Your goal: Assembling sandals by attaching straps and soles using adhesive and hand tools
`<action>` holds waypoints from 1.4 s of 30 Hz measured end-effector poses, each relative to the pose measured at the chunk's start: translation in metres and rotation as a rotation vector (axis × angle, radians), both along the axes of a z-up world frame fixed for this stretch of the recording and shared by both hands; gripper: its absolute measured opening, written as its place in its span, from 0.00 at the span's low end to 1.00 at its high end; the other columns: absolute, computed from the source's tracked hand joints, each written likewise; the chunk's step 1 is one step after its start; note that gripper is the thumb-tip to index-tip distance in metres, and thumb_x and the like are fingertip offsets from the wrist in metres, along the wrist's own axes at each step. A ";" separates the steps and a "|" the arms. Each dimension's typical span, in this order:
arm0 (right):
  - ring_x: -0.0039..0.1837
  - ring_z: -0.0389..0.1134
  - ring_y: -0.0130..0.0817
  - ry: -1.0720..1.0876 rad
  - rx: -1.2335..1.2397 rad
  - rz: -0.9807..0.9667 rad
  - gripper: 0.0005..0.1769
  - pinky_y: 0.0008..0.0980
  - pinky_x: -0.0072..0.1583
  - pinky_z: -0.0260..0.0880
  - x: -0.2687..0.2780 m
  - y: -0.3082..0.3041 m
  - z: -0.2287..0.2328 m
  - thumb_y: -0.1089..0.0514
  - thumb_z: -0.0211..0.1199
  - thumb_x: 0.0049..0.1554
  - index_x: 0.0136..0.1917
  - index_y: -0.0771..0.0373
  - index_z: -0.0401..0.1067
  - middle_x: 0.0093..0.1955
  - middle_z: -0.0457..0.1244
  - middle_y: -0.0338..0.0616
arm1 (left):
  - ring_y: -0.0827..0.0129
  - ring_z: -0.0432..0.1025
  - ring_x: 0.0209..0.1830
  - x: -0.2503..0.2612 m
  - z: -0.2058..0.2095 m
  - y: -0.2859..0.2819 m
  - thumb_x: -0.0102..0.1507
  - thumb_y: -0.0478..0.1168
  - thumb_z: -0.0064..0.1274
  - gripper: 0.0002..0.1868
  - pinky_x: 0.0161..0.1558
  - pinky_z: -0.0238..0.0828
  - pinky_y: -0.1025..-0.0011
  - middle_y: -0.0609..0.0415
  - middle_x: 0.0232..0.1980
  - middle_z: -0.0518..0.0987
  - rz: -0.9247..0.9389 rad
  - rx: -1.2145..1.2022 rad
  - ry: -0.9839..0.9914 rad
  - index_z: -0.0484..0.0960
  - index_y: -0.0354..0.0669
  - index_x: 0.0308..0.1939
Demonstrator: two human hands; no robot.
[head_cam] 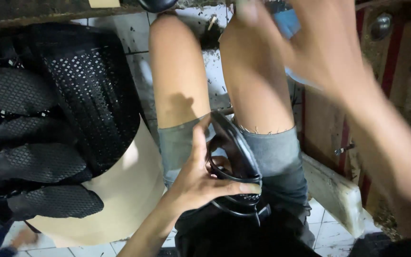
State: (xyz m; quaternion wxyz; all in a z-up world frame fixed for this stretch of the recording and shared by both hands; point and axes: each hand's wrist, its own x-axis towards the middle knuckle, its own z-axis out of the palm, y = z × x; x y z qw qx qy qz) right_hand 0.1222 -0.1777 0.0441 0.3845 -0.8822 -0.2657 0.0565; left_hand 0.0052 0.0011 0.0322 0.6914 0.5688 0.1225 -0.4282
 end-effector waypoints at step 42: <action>0.31 0.59 0.36 0.811 -0.106 -0.390 0.16 0.32 0.35 0.58 -0.145 -0.081 -0.057 0.52 0.66 0.40 0.20 0.62 0.66 0.23 0.57 0.40 | 0.77 0.67 0.20 -0.024 -0.094 -0.048 0.42 0.39 0.64 0.12 0.20 0.64 0.77 0.54 0.18 0.74 0.154 0.213 -0.306 0.77 0.42 0.24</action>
